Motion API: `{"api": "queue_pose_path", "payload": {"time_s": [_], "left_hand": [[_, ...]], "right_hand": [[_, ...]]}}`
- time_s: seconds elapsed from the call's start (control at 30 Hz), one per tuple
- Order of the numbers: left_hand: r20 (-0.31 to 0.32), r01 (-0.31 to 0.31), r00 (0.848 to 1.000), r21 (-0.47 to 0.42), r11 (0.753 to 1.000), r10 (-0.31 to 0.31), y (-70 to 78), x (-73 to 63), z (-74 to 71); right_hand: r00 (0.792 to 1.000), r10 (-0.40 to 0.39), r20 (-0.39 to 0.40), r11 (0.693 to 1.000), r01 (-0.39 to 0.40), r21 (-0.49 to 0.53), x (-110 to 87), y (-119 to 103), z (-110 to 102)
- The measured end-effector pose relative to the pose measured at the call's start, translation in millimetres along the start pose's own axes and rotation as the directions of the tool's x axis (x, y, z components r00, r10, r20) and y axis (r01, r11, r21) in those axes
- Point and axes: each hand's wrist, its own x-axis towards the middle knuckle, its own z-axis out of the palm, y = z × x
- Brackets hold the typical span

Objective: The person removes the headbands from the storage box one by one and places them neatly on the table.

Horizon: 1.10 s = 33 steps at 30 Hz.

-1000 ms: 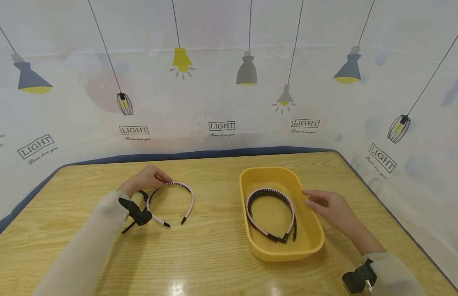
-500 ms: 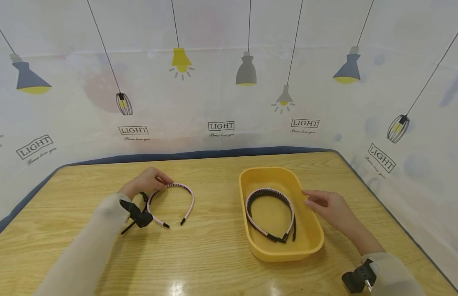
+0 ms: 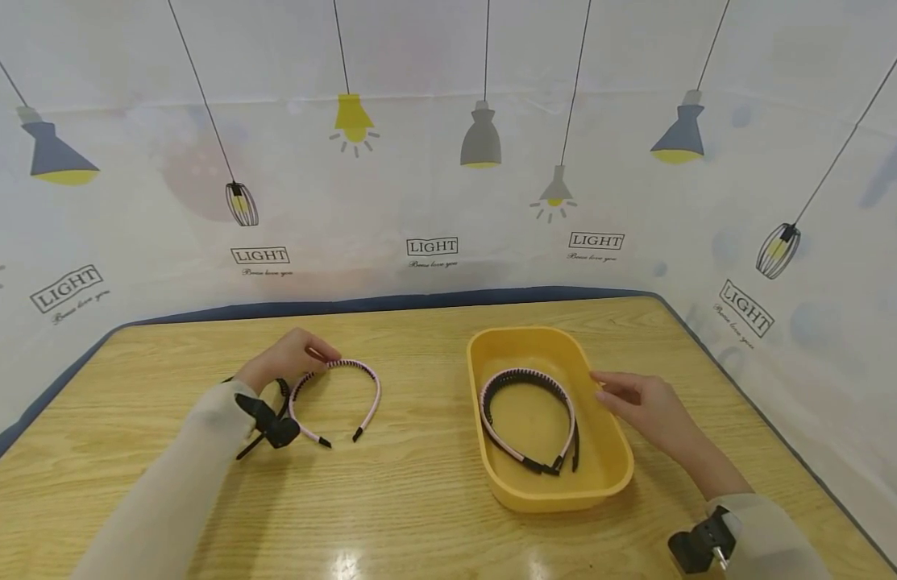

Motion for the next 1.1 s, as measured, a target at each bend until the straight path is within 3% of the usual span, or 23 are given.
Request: {"api": "queue_pose_path", "payload": {"time_s": [0.37,0.63,1.1], "left_hand": [[-0.035,0.033,0.999,-0.026,0.999,-0.034,12.9,-1.3,-0.1],[-0.061,-0.11,0.992,-0.058,0.992,0.106,44.3,7.7,5.6],[-0.035,-0.159,0.987,-0.152,0.975,0.156,109.2,39.8,44.5]], "right_hand": [[1.0,-0.007,0.004,1.0,0.007,0.008,1.2,2,2],[1.0,-0.004,0.007,1.0,0.004,0.012,-0.1,-1,0],[1.0,-0.013,0.003,1.0,0.013,0.009,0.2,-1,0]]}}
